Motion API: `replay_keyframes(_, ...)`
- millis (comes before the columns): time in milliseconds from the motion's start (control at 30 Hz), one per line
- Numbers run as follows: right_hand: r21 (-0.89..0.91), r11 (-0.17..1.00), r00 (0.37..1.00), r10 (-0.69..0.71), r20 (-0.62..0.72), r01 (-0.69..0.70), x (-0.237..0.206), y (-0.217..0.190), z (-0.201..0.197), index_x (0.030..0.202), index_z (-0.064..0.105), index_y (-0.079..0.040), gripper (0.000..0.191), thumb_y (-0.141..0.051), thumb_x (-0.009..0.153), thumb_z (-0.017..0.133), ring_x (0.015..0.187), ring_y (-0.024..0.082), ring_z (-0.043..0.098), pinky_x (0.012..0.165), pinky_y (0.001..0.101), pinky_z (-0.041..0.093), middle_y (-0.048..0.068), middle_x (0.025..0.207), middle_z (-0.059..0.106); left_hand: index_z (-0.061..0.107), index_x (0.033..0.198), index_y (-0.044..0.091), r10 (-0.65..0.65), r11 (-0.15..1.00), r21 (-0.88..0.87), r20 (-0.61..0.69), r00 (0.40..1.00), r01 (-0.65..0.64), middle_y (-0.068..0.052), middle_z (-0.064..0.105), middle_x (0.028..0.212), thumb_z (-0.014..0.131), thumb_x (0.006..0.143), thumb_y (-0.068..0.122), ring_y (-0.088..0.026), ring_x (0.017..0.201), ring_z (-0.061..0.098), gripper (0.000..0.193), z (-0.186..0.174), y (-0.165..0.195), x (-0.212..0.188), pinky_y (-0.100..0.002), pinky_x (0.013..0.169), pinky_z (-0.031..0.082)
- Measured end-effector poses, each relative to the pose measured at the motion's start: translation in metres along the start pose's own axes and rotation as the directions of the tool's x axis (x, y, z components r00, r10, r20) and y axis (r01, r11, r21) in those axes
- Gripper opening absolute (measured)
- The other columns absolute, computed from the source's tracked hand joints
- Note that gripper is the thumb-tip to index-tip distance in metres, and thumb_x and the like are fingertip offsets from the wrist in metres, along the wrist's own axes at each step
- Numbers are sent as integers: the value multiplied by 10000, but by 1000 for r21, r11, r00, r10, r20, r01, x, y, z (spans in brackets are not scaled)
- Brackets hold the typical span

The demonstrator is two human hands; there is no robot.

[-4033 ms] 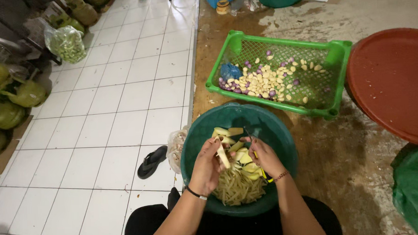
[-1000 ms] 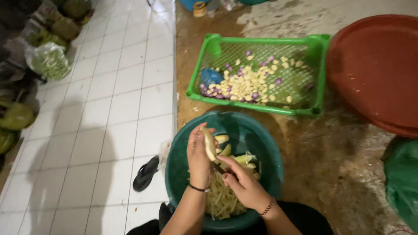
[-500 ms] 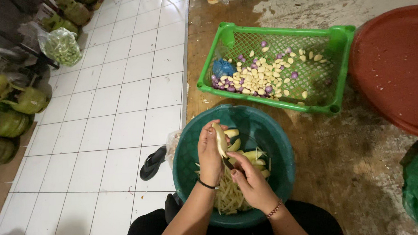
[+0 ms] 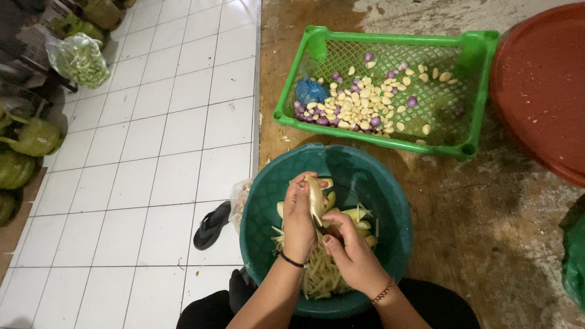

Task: The person sits on the floor and uses a peeler to remove the skin from pale yellow vegetables, placing the peeled pieces into a green basin. The person handles the vegetables one at a time and continues peeling throughout the clip.

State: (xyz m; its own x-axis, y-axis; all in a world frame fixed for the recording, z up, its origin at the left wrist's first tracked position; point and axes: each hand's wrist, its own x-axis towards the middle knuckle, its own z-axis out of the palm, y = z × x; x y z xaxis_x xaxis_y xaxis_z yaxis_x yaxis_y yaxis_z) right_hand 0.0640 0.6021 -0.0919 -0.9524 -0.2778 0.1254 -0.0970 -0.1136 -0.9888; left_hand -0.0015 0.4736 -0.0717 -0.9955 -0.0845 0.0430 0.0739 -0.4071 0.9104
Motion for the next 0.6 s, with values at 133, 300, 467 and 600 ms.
replay_keyframes(133, 13, 999, 999, 48, 12, -48, 0, 6, -1, 1361, 445, -77, 348, -84, 1022, 525, 744, 101, 537, 704, 269, 492, 26, 838, 556, 565, 1267, 26, 12, 999, -33, 46, 999, -10, -95, 659, 1063, 472, 1096, 349, -142, 826, 604, 377, 0, -2, 1, -263, 747, 525)
replay_keyframes(300, 77, 996, 998, 47, 34, -49, 4, 13, -2, 1372, 444, -82, 347, -77, 1031, 510, 728, 102, 522, 687, 270, 478, 22, 799, 524, 564, 1256, 32, 10, 1000, 14, 23, 1000, -10, -94, 662, 1064, 467, 1094, 311, -136, 826, 610, 337, -1, -2, 2, -261, 738, 529)
replay_keyframes(467, 93, 996, 997, 10, 76, -17, 4, 10, -5, 1402, 420, -77, 360, -110, 1050, 488, 727, 102, 509, 689, 272, 469, 15, 792, 505, 573, 1246, 29, 53, 995, 86, 53, 997, -58, -97, 679, 1064, 458, 1099, 309, -131, 834, 623, 336, -2, -2, 6, -260, 745, 541)
replay_keyframes(600, 101, 990, 992, 87, 88, -96, 6, 3, -7, 1440, 401, -77, 393, -169, 1062, 454, 686, 106, 495, 666, 277, 472, 14, 754, 506, 568, 1247, 26, 91, 991, 91, 51, 995, -96, -94, 676, 1066, 453, 1108, 309, -131, 857, 631, 335, -2, -3, 8, -266, 765, 549)
